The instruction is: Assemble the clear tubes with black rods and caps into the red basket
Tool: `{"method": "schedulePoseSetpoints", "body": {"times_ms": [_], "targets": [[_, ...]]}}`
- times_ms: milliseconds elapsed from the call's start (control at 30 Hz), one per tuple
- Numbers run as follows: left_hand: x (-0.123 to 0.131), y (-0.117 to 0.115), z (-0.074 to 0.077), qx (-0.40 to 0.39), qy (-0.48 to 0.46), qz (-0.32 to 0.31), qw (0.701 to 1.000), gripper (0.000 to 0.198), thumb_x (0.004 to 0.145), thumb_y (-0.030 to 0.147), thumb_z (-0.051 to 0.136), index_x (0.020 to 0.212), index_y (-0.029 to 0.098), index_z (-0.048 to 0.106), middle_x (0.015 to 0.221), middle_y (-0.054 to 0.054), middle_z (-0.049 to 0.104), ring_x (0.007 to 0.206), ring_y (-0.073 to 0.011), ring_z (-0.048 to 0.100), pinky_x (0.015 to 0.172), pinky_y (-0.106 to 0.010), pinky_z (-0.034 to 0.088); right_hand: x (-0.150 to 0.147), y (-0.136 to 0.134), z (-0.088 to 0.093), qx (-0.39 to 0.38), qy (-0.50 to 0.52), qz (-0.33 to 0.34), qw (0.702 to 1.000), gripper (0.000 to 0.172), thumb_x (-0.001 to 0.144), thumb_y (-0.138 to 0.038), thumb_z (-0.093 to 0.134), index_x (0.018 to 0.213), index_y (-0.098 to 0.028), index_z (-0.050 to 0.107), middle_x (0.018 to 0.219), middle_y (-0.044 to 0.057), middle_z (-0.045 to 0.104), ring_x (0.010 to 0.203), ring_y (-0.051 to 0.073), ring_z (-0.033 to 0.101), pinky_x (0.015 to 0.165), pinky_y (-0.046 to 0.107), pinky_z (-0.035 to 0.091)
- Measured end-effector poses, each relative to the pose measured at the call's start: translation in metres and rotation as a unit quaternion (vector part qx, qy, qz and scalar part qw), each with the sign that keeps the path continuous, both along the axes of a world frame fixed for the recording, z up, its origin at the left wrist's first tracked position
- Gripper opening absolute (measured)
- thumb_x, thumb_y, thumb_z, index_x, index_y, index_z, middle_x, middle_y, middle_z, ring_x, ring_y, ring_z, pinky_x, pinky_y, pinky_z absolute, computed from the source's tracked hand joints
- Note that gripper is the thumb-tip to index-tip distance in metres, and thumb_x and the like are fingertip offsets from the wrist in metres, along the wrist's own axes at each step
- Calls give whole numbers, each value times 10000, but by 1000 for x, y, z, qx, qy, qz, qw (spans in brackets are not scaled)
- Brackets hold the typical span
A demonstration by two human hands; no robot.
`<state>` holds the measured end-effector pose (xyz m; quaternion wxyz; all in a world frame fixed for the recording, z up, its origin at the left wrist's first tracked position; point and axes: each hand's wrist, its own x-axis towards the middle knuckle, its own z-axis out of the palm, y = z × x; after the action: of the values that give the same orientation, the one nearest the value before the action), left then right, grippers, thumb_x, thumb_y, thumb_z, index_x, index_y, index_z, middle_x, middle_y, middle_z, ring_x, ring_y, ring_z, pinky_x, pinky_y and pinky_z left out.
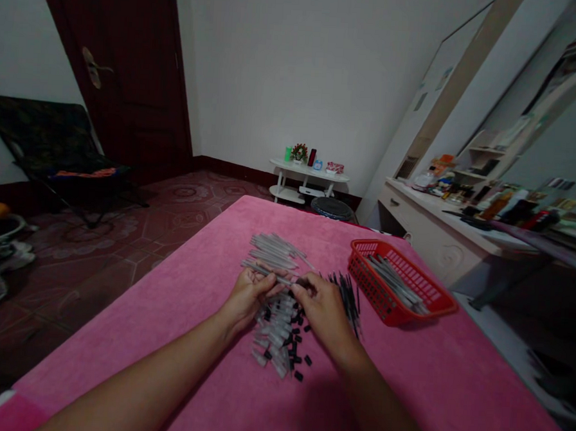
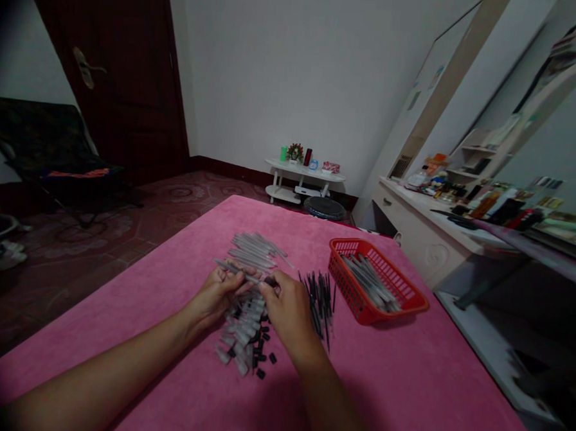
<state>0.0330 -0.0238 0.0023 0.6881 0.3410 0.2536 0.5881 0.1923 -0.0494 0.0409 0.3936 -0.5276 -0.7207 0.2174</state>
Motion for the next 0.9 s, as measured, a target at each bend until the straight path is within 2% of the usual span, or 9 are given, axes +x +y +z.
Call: {"method": "schedulePoseSetpoints", "body": {"times_ms": [100,267,333,533,633,700,800,900], "targets": [[0,0,0,1,-2,3,1000,222,650,204,793,816,105,686,831,-68,732,797,-171,695,790,-260,552,0,-1,1,-12,-13,4,1000,261,847,-311,481,642,-177,573,585,-13,552,555,118,482,521,208,326],[0,0,1,-3,6,6,1000,259,634,238,806,812,95,682,832,-88,732,815,-194,697,828,-291,541,1,-1,2,-16,3,5,1000,196,824,-331,519,759,-179,622,662,-2,609,606,129,533,547,203,364],[0,-1,2,-2,11,3,1000,290,623,255,813,821,97,672,846,-94,732,823,-203,697,831,-301,539,1,-1,1,-22,17,14,999,202,828,-327,512,739,-179,616,659,-1,605,609,129,540,542,202,376],[0,-3,4,30,14,14,999,359,602,251,824,812,155,549,838,-56,723,793,-201,697,762,-320,548,2,6,-5,-138,129,61,980,316,834,-407,478,656,-163,568,521,-14,546,446,117,512,445,209,376],[-2,-1,3,42,35,40,998,364,644,281,793,876,171,535,822,-39,709,744,-179,687,693,-293,547,16,13,-4,-160,126,42,978,345,831,-431,462,646,-158,564,518,-2,560,438,120,523,438,212,385],[-4,1,3,50,67,67,994,360,675,318,764,928,161,561,779,-28,684,674,-154,663,634,-263,534,30,18,-2,-147,93,3,985,281,810,-381,493,666,-156,577,562,6,586,468,122,545,466,218,405],[-10,5,3,67,140,107,982,359,712,365,718,968,131,631,687,-1,619,538,-91,567,510,-193,459,55,23,1,-96,-37,-63,993,133,761,-249,551,695,-161,625,626,23,634,555,138,585,552,238,421],[-14,8,3,72,205,133,967,382,736,393,677,1006,123,675,605,25,553,462,-69,468,430,-176,371,71,25,1,-66,-158,-115,979,56,710,-187,619,712,-179,675,721,49,689,682,167,625,639,255,418]]}}
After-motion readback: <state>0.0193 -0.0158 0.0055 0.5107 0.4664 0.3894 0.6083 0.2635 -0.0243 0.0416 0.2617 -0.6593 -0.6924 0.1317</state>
